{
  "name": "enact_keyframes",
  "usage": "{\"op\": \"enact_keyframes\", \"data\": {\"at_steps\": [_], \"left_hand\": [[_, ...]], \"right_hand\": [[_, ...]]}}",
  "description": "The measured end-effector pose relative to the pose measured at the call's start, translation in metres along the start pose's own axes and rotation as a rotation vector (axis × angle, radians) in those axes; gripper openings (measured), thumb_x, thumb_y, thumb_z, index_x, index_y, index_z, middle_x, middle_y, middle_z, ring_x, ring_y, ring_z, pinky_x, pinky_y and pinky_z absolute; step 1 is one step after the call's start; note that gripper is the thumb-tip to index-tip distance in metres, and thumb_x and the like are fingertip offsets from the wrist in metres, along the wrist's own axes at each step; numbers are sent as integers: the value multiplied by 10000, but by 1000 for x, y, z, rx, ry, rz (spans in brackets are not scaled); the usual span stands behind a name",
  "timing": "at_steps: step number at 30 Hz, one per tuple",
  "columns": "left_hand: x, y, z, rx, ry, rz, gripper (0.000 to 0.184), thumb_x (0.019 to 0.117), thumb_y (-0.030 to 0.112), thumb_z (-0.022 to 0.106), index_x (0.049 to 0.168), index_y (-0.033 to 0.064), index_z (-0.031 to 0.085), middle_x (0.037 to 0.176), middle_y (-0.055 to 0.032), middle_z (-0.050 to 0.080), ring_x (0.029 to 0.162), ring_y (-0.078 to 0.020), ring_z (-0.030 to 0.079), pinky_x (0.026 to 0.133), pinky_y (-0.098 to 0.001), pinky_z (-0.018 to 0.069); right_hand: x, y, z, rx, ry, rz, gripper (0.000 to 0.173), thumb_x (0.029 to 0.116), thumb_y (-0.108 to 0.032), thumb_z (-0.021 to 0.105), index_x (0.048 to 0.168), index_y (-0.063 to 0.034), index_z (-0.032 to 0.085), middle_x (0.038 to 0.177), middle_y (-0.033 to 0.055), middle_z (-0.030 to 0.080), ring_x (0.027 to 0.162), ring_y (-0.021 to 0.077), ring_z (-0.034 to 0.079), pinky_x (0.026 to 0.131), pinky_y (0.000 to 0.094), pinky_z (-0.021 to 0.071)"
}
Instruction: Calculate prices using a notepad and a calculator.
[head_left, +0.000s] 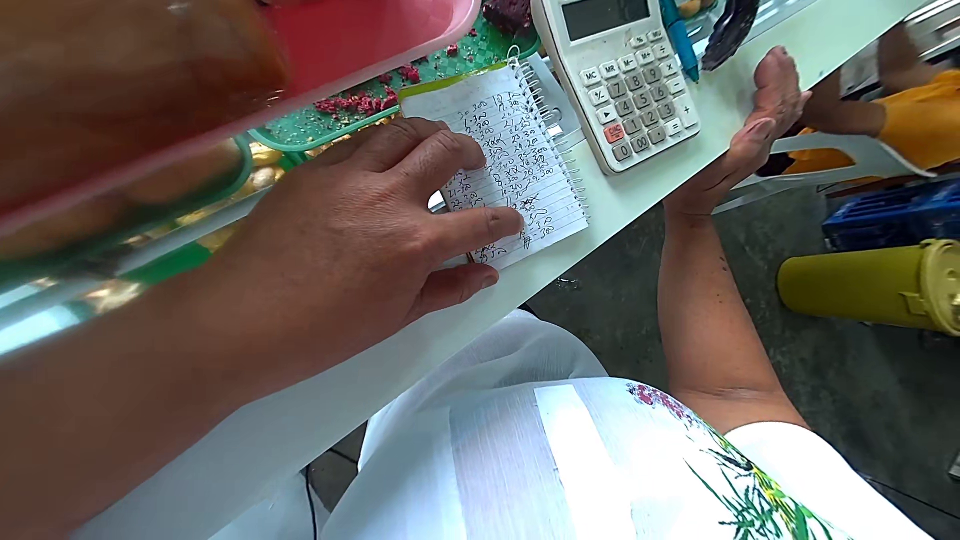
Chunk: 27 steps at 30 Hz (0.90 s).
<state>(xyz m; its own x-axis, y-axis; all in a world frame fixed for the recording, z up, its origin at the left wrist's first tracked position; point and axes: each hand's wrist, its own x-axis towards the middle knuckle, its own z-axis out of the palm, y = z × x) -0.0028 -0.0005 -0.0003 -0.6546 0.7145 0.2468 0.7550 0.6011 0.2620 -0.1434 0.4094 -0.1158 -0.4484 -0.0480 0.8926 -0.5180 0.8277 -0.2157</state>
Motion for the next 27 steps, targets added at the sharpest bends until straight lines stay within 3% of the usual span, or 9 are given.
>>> {"op": "enact_keyframes", "data": {"at_steps": [8,23,27], "left_hand": [[0,-2,2,40,20,16,462,1037,542,418,1362,327,666,1384,-177,569,1314,-408,511,984,-556,465],[0,0,1,48,0,8,469,1041,540,413,1368,315,663,1399,-178,562,1326,-420,506,988,-569,467],[0,-2,0,7,-15,11,463,1038,527,436,1358,290,674,1381,-179,554,1303,-425,500,985,-566,456]], "right_hand": [[1,-4,0,21,-5,13,700,1082,-480,184,1365,3,606,1450,175,587,1447,300,439,1240,493,187],[1,-4,0,6,-12,25,674,1079,-440,187,1373,8,595,1447,187,587,1449,297,440,1244,493,186],[1,-3,1,6,-5,20,703,1076,-487,184,1369,3,594,1445,182,589,1449,291,442,1246,498,180]]}}
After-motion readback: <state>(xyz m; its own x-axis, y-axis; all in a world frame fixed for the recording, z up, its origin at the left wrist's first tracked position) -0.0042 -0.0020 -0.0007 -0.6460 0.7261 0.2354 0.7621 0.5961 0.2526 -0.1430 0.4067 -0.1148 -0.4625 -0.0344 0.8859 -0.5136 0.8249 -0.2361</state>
